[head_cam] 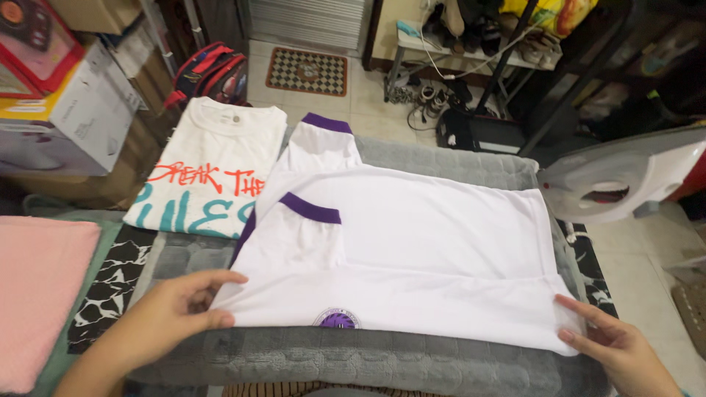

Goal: The person irons a white shirt with purple trim using a hand iron on a gray mat, then folds the shirt and places it on top of a stack of folded items.

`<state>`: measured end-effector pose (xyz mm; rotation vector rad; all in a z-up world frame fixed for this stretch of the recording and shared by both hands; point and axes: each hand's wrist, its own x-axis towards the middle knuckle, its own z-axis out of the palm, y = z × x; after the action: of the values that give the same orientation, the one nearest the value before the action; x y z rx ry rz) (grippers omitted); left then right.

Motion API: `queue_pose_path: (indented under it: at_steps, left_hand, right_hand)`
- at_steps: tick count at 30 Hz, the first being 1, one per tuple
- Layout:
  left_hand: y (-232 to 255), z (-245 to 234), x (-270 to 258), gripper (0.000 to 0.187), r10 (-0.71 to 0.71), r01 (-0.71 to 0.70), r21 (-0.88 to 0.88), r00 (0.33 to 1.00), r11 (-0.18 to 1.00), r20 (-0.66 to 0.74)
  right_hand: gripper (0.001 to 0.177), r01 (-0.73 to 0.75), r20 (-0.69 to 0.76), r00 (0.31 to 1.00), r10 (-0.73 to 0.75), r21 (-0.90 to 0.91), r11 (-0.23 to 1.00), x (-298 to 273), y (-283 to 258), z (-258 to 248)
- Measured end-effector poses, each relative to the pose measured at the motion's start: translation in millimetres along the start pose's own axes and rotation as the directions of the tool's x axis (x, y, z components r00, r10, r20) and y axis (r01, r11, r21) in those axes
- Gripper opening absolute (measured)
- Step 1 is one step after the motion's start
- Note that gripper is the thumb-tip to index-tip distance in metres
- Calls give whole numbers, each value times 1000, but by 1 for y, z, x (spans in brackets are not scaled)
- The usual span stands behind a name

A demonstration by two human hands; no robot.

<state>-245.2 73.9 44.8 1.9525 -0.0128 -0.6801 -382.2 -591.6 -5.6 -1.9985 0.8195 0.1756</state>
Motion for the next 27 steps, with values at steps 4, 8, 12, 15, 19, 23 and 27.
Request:
queue_pose_path:
  at_steps: [4, 8, 12, 15, 19, 23, 27]
  left_hand:
    - [-16, 0, -8, 58, -76, 63, 256, 996, 965, 41]
    - [-28, 8, -8, 56, 121, -134, 478, 991, 868, 58]
    - [-13, 27, -18, 52, 570, -338, 637, 797, 693, -197]
    - [9, 81, -15, 37, 694, -333, 689, 633, 644, -343]
    - [33, 161, 3, 35, 799, -631, 535, 583, 561, -150]
    - [31, 189, 27, 56, 793, -491, 799, 609, 349, 28]
    - [13, 175, 25, 61, 776, -422, 818, 629, 391, -47]
  right_hand:
    - [61, 244, 45, 968, -248, 77, 967, -20, 21, 3]
    - [76, 90, -44, 989, -141, -574, 814, -37, 23, 9]
    - [62, 256, -242, 771, -589, -728, 636, -62, -3, 41]
    - [50, 332, -275, 593, -757, -773, 541, -93, -55, 101]
    - [44, 765, 25, 510, -860, -470, 440, -131, -122, 206]
    - [56, 780, 321, 453, -832, -595, 195, -131, -141, 252]
    - [74, 658, 227, 586, -778, -693, 294, -113, -104, 219]
